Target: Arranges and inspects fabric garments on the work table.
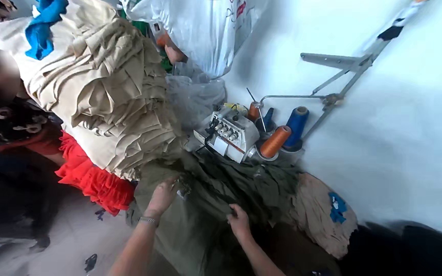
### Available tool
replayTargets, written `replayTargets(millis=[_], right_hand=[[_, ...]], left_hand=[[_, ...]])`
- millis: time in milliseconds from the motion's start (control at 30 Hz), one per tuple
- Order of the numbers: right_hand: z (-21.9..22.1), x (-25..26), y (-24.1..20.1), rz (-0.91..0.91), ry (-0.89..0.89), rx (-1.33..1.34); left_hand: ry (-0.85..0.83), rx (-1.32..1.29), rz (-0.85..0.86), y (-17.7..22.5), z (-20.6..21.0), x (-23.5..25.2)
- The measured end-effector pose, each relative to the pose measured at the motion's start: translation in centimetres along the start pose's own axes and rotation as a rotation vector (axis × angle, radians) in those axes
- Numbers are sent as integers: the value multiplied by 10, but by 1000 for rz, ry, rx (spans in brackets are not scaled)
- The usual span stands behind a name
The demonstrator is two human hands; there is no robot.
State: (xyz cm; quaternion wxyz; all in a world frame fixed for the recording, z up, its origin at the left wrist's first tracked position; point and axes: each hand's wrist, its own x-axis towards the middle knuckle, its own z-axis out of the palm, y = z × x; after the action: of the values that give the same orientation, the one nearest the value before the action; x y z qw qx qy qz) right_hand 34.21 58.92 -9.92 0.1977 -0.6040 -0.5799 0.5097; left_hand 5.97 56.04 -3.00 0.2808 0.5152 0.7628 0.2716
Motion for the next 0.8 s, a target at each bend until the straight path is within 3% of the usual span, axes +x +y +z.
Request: replayTargets(millis=[100, 200, 267, 300, 400, 467, 533, 667, 733, 800], right_hand=[[11, -24, -16, -194, -62, 17], [39, -65, -25, -524, -446, -13], [51, -75, -27, -575, -730, -93], [52, -74, -27, -527, -755, -109], [30, -48, -31, -268, -417, -220], [14, -17, -23, -149, -132, -397], [2, 10, -10, -45, 15, -530], [-2, 23, -1, -27, 51, -553], [6, 7, -12, -160, -5, -457], [26, -22, -25, -346, -204, -291]], left_hand=[[39, -455, -296, -14, 27, -39], [-95, -995, -422, -37, 58, -104], [-41, -1168, -455, -50, 73, -143], [46, -1209, -508, -59, 81, -155], [252, -1139, -624, -77, 95, -167], [314, -1110, -629, -82, 97, -171], [351, -1089, -624, -82, 94, -172], [391, -1031, -627, -75, 86, -174], [396, -1071, -606, -70, 81, -174], [405, -1135, -585, -66, 80, -173]])
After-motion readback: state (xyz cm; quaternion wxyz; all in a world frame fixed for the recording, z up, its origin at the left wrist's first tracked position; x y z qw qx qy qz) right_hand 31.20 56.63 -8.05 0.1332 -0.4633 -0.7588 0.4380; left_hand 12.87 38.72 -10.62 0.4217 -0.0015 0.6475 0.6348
